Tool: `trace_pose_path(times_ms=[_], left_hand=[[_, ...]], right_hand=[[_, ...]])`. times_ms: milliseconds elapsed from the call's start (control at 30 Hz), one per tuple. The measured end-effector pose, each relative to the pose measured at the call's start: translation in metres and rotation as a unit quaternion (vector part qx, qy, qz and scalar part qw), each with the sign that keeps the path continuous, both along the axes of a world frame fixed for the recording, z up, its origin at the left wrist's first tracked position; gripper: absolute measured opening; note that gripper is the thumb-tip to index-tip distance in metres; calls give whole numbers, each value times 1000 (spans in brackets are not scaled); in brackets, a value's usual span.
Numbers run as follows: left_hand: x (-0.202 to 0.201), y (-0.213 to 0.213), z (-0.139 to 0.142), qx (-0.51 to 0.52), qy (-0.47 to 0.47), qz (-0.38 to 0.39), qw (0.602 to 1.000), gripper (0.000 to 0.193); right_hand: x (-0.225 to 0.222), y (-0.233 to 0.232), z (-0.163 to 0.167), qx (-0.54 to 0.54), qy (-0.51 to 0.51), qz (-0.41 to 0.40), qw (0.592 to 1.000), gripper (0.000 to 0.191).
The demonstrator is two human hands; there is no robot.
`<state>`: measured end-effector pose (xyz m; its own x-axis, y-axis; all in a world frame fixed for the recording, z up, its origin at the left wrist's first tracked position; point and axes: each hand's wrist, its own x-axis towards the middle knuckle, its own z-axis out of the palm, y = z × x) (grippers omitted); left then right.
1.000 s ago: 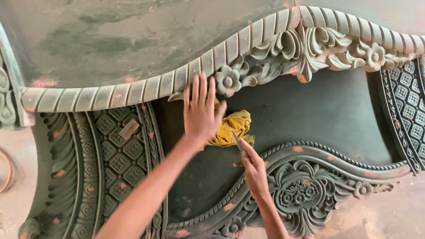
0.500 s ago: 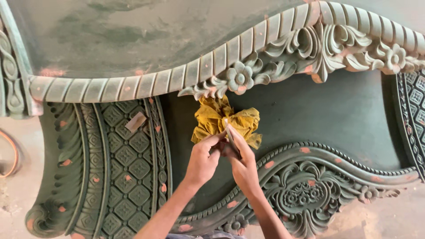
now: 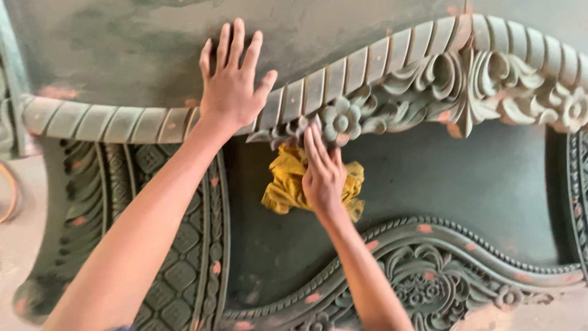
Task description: The person sands the ornate carved edge of a green-painted wooden furniture piece using a sanding block and a small metal tool. They smooth the grooves and floral details along the curved border, then wipe the surface with a yellow cloth.
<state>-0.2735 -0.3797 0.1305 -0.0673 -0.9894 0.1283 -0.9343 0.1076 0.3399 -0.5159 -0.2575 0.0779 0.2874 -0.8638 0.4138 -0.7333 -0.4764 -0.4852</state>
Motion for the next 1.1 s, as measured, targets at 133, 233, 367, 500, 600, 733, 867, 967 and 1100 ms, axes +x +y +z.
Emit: trace_pose_path(times_ms=[133,233,367,500,600,733,867,967,1100], left_hand=[[-1,-1,0,-11,-14,-3,1000,72],[-4,-5,4,-33,-19,-5,999,74],[-8,4,6,-8,-5,-2,1000,74],[-5,3,5,-10,-9,2,1000,75],[-4,-1,3,-24,-13,2,1000,75],[-5,2,1,-5,-12,10,1000,74],[-7,4,4,20,-8,15,1000,73],[-6,1,7,4,-13,10,1000,73],[-5,1,5,0,-11,10,1000,74]], right_hand=[[-21,30,3,84,18,-3,996,76],[-26,39,15,56,1,-35,998,74],[-16,24,25,-64,66,-88,992,74],[-1,2,18,-59,90,-85,991,80],[5,-7,8,-50,86,-76,992,83],[7,-6,-3,-44,98,-91,990,85],[-3,7,-1,-39,124,-87,988,83],[-12,26,7,29,189,-70,979,82],[-3,47,18,36,86,-114,989,74]])
